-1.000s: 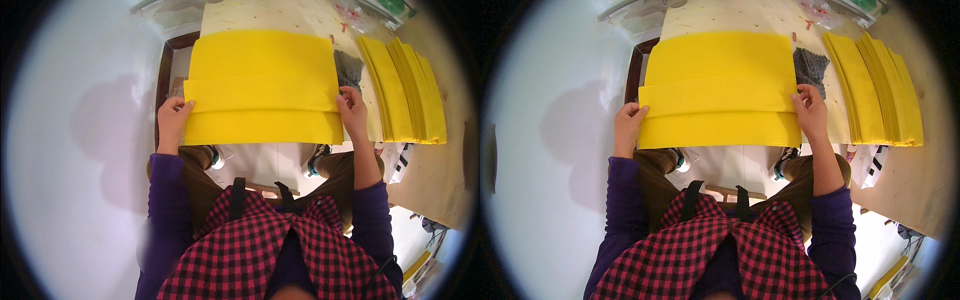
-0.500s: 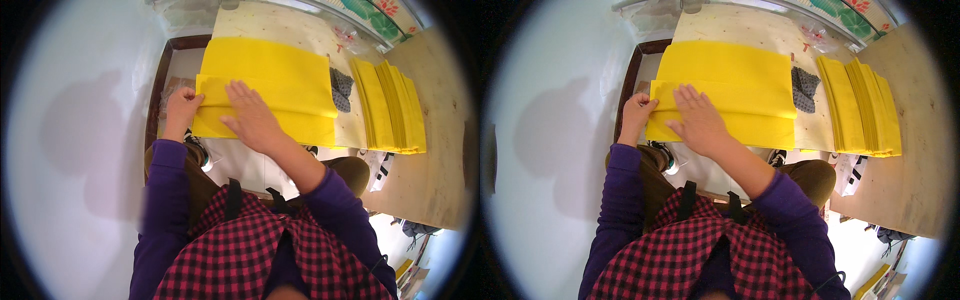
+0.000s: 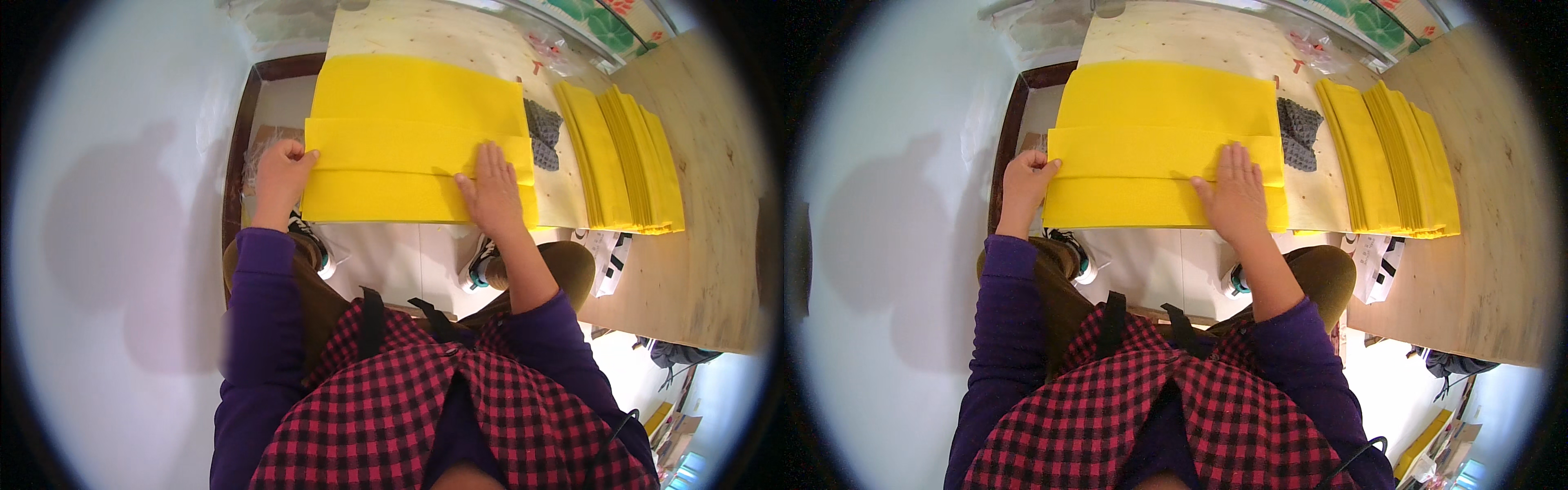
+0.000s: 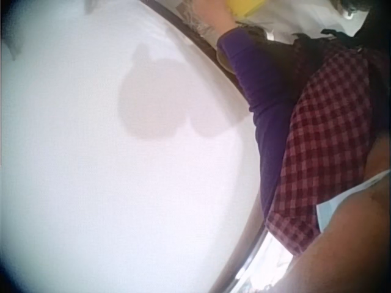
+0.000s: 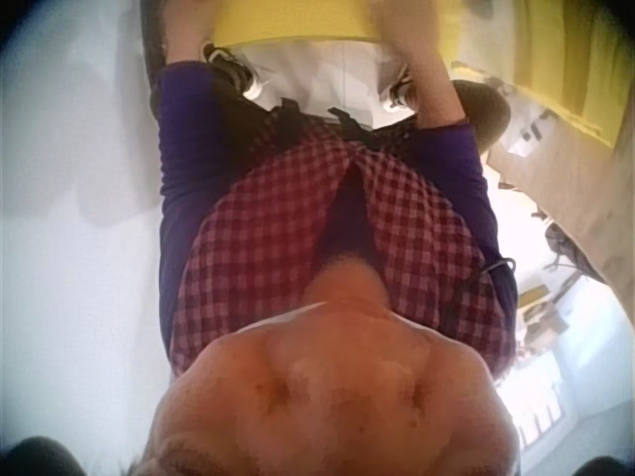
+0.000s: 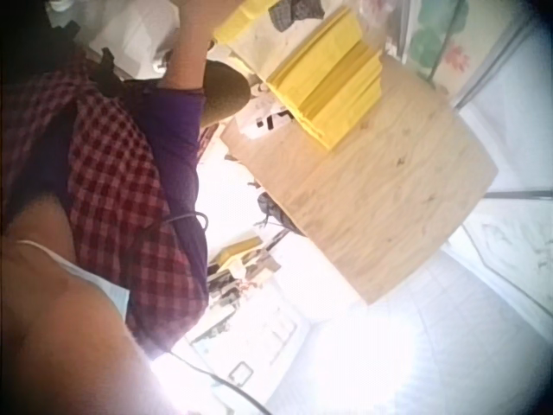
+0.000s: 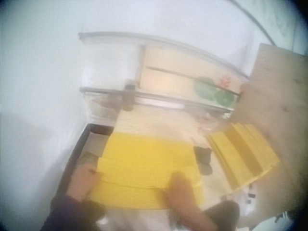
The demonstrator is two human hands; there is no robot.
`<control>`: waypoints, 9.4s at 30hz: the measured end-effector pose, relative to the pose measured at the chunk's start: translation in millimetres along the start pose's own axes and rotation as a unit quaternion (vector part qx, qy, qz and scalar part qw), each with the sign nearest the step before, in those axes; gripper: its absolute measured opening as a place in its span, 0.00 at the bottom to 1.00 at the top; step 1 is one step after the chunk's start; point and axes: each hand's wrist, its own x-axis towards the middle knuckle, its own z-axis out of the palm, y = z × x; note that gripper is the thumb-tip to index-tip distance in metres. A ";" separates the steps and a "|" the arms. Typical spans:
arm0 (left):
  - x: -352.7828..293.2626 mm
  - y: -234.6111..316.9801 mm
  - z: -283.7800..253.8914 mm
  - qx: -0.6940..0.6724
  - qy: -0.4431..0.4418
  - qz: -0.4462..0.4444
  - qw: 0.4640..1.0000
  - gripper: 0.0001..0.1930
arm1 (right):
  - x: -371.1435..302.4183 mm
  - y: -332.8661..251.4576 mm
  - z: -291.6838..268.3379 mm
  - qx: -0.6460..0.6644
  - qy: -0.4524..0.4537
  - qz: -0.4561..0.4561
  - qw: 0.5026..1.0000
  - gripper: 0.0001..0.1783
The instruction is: The person folds yellow fabric sheets on a table. They align edges, fold the fabric in half, and smooth the creases. The folded pieces are stacked on the table.
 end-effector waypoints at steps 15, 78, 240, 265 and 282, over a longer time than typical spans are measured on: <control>-56.5 81.8 66.6 -0.065 -0.043 0.350 0.933 0.22 | -3.9 16.1 8.5 -0.016 0.023 0.044 0.999 0.42; -70.5 93.0 119.8 0.274 -0.092 0.257 0.922 0.35 | -14.4 43.1 8.6 0.026 0.048 0.082 0.995 0.42; 109.0 13.4 -8.5 -0.187 -0.146 0.169 0.957 0.12 | 123.1 132.0 -32.9 0.587 0.046 -0.071 0.805 0.13; 87.9 2.3 -18.0 -0.094 -0.203 0.207 0.953 0.14 | 95.4 140.6 -28.5 0.510 -0.078 -0.089 0.852 0.15; 87.8 6.3 -15.6 -0.035 -0.151 0.247 0.956 0.10 | 95.9 156.4 -27.6 0.567 -0.029 0.018 0.823 0.16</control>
